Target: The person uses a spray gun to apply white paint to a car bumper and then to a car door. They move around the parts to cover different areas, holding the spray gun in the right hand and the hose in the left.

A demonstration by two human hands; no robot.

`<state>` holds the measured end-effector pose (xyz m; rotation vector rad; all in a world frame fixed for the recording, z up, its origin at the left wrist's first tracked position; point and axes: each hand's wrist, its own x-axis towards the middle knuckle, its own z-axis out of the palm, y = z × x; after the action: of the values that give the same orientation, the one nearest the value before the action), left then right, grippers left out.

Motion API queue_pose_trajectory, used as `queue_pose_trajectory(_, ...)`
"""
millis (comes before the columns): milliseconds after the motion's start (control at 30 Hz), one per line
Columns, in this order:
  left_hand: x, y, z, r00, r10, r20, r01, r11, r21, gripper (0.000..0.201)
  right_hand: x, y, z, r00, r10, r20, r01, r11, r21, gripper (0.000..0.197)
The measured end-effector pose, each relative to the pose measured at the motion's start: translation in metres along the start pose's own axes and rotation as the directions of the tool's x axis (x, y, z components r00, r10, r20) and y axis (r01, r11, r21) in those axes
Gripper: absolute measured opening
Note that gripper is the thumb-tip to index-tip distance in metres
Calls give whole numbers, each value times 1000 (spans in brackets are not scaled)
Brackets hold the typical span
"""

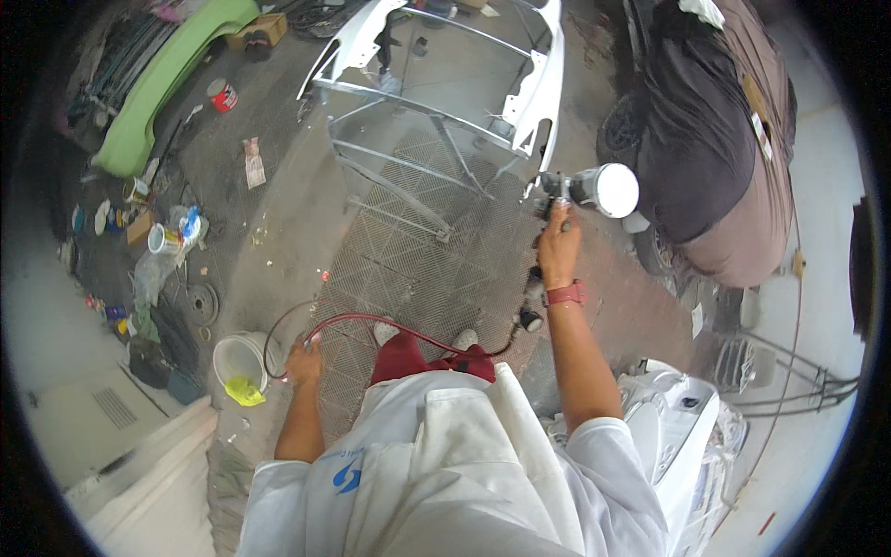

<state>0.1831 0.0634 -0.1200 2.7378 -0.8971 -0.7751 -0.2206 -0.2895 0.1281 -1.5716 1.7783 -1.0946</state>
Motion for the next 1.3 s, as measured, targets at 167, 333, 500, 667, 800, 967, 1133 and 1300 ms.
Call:
queue_pose_trajectory(167, -24, -45, -37, 997, 18, -80, -14, 999, 52, 67, -4, 41, 12, 971, 214, 107, -236, 930, 281, 56)
queue_pose_trajectory(333, -77, -57, -42, 986, -42, -160, 51, 997, 50, 59, 52, 54, 13, 986, 159, 59, -165, 821, 547, 50)
queue_pose_trajectory(500, -133, -55, -14, 958, -195, -208, 200, 980, 4, 67, 125, 67, 10, 976, 208, -63, -149, 853, 500, 54)
queue_pose_trajectory(667, -169, -64, 0, 914, -396, -87, 390, 918, -76, 86, 150, 60, 10, 948, 250, -194, -117, 846, 521, 65)
queue_pose_trajectory(800, -168, -76, -5, 859, -508, -67, 498, 858, -122, 96, 150, 38, -2, 935, 341, -93, -170, 665, 727, 63)
queue_pose_trajectory(967, -132, -83, -10, 884, -466, -40, 457, 878, -145, 102, 136, 10, -18, 915, 401, -38, -203, 542, 815, 64)
queue_pose_trajectory(1133, -82, -93, -15, 867, -498, -6, 487, 850, -200, 107, 67, 17, -14, 833, 550, -59, -331, 581, 743, 57)
queue_pose_trajectory(1300, -41, -128, -26, 813, -582, 25, 579, 803, -144, 109, -10, 57, 5, 768, 634, -91, -385, 571, 725, 56)
